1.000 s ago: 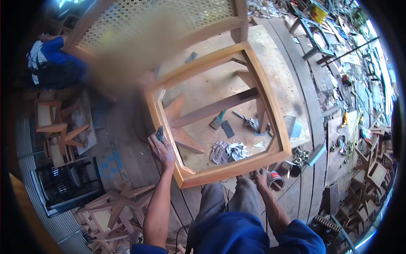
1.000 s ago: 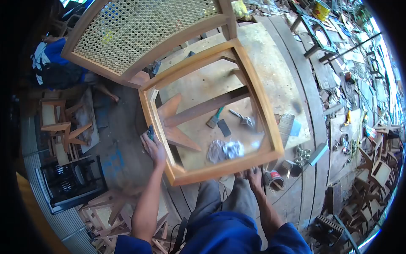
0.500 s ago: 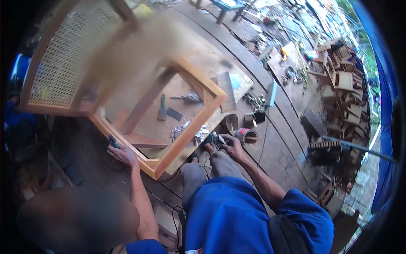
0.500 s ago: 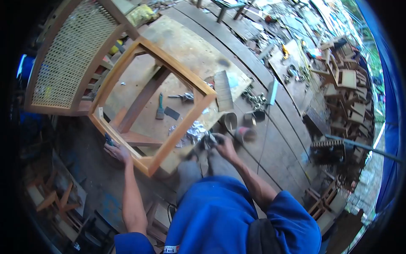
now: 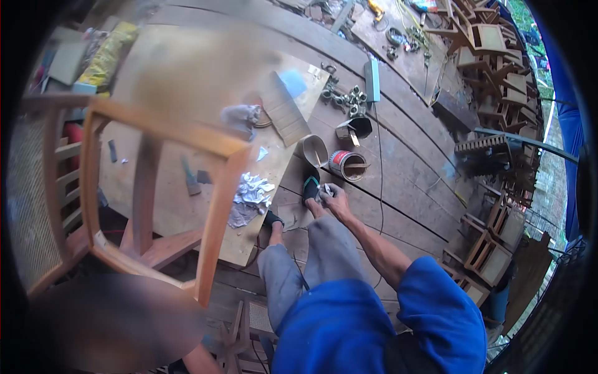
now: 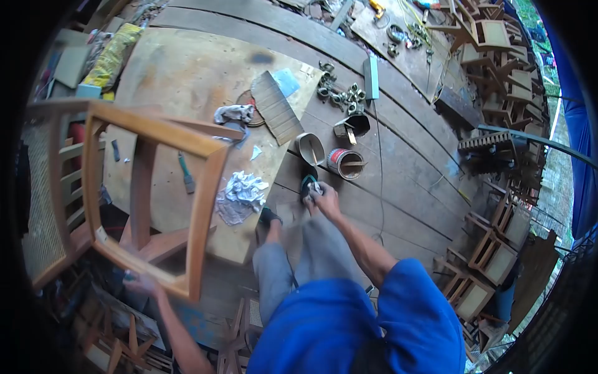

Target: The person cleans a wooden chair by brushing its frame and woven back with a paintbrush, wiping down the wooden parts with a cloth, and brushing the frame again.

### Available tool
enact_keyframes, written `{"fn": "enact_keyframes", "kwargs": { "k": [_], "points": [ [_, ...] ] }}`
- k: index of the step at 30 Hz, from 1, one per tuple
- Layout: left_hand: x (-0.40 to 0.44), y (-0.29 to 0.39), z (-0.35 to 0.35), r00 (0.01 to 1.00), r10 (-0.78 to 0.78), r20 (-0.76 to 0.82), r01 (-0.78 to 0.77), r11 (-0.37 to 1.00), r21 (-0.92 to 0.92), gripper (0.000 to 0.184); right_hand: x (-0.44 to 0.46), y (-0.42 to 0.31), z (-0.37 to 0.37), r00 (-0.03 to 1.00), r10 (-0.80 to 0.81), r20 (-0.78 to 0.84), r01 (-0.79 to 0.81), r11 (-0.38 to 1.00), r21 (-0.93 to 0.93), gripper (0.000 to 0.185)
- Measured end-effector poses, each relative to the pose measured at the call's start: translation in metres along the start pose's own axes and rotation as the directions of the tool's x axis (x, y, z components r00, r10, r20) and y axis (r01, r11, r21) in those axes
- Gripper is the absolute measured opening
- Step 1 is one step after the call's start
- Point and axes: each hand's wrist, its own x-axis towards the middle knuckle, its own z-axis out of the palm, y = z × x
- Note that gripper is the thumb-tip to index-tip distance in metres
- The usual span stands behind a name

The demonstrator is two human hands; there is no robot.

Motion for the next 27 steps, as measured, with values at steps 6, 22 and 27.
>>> {"fn": "enact_keyframes", "kwargs": {
  "k": [6, 22, 27],
  "points": [
    [0.019, 0.001, -0.023, 0.991, -0.079, 0.108, 0.090, 0.991, -0.099, 0.053, 0.199, 0.112, 0.020, 0.994, -0.094, -0.062, 0.084, 0.986, -0.145, 0.034],
    [0.002, 0.109, -0.047, 0.991, -0.047, 0.128, 0.039, 0.998, 0.057, 0.054, 0.398, 0.209, 0.115, 0.949, -0.073, -0.306, 0.029, 0.989, -0.146, 0.036],
    [-0.005, 0.087, -0.063, 0.991, -0.069, 0.111, 0.063, 0.996, 0.058, 0.055, 0.334, 0.188, 0.053, 0.990, 0.116, -0.074, -0.030, 0.709, 0.704, 0.039]
  ]
}}
